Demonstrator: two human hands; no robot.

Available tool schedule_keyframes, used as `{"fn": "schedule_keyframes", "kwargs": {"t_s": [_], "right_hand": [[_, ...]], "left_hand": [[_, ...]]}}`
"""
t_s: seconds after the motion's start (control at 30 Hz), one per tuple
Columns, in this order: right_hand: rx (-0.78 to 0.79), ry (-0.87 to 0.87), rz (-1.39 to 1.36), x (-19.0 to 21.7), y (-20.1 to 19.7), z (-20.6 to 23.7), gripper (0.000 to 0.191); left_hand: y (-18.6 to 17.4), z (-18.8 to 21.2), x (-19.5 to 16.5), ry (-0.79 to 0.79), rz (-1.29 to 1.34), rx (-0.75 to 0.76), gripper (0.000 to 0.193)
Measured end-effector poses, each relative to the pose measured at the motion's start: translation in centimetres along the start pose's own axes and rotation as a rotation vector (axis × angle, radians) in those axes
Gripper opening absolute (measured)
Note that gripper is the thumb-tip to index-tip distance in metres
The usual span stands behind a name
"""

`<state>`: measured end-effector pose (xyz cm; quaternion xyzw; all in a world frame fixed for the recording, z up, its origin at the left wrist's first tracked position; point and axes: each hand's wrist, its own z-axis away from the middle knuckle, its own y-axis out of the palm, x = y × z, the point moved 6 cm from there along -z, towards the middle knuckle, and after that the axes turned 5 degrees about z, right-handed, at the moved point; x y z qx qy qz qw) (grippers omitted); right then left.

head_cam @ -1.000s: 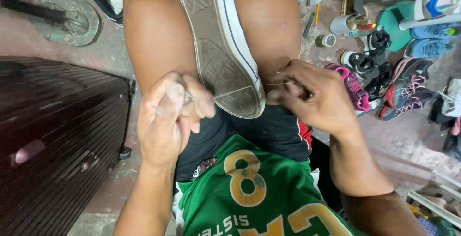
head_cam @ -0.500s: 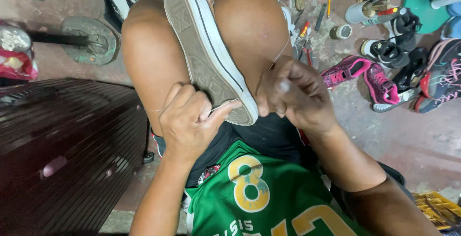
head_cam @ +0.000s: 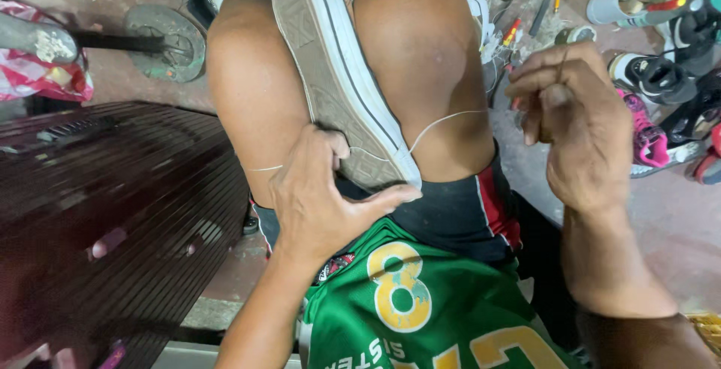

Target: The person sits on the floor of a shoe repair workshop with a canvas sneaker braced on their lap and hand-stitches the sole to the upper using a needle and white thread. They repeatedly push the needle through the sole edge, pull the thread taut, and work along the shoe's perimeter.

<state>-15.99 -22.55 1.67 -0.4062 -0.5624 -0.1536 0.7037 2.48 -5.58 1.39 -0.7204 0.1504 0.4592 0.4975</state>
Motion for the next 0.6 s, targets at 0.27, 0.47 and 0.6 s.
{"fn": "schedule_keyframes", "kwargs": {"t_s": [0.27, 0.47, 0.6], "right_hand": [[0.343, -0.211, 0.231, 1.9, 3.1, 0.3, 0.031], [0.370, -0.278, 0.258, 2.1, 4.1, -0.6, 0.031], [0.403, -0.306, 0.284, 2.3, 4.3, -0.9, 0.031]], "left_hand": [[1.1, -0.6, -0.2, -0.108, -0.057, 0.087, 0.066], [1.3, -0.9, 0.0, -0.157, -0.046, 0.115, 0.065], [1.4, -0.9, 0.1, -0.150, -0.044, 0.115, 0.065]]}}
